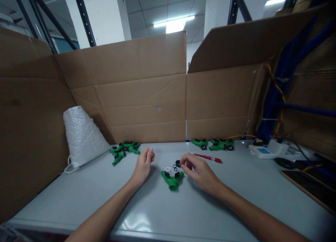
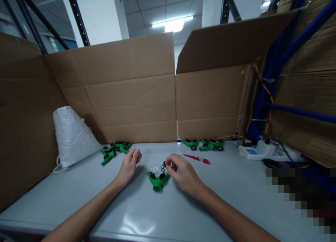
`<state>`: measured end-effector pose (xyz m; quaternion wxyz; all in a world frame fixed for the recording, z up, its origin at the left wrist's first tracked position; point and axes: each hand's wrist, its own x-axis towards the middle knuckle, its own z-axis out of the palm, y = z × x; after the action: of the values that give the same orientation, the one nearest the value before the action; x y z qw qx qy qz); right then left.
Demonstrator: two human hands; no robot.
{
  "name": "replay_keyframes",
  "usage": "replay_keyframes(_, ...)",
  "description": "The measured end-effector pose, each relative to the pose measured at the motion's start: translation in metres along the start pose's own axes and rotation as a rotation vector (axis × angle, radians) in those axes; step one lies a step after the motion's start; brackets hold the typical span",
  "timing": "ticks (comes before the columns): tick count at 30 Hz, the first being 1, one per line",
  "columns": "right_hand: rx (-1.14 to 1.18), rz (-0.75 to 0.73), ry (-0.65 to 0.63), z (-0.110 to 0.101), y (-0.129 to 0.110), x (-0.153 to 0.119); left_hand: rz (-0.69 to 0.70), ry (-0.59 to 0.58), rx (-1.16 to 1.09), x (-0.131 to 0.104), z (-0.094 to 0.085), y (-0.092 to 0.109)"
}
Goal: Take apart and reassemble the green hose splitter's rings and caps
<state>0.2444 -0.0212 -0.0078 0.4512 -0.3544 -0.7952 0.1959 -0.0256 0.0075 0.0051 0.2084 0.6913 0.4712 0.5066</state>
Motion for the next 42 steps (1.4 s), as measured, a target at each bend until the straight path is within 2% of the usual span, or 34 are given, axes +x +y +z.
replay_keyframes(5,-0.01,-0.006,0.008,0.0,0.0,0.0,-0.026,0.021,0.006,0.003,-0.002,-0.002)
replay_keyframes(9,-0.001,0.001,0.01,0.0,-0.001,-0.001,-0.019,0.126,-0.002,0.005,-0.008,-0.002)
replay_keyframes(12,0.006,0.003,0.016,0.001,-0.005,0.003,-0.066,0.189,0.009,0.006,-0.013,-0.005)
replay_keyframes(17,-0.017,-0.004,0.064,0.002,-0.012,0.01,-0.159,0.093,-0.023,0.009,-0.016,-0.018)
replay_keyframes(23,-0.023,-0.026,0.055,0.005,-0.009,0.011,-0.175,0.117,-0.008,0.017,-0.013,-0.028)
replay_keyframes(35,-0.038,-0.027,0.055,0.002,-0.013,0.015,-0.077,0.116,0.078,0.013,-0.014,-0.015)
replay_keyframes(42,-0.048,-0.054,0.071,0.0,-0.011,0.015,-0.056,0.09,0.114,0.011,-0.017,-0.017)
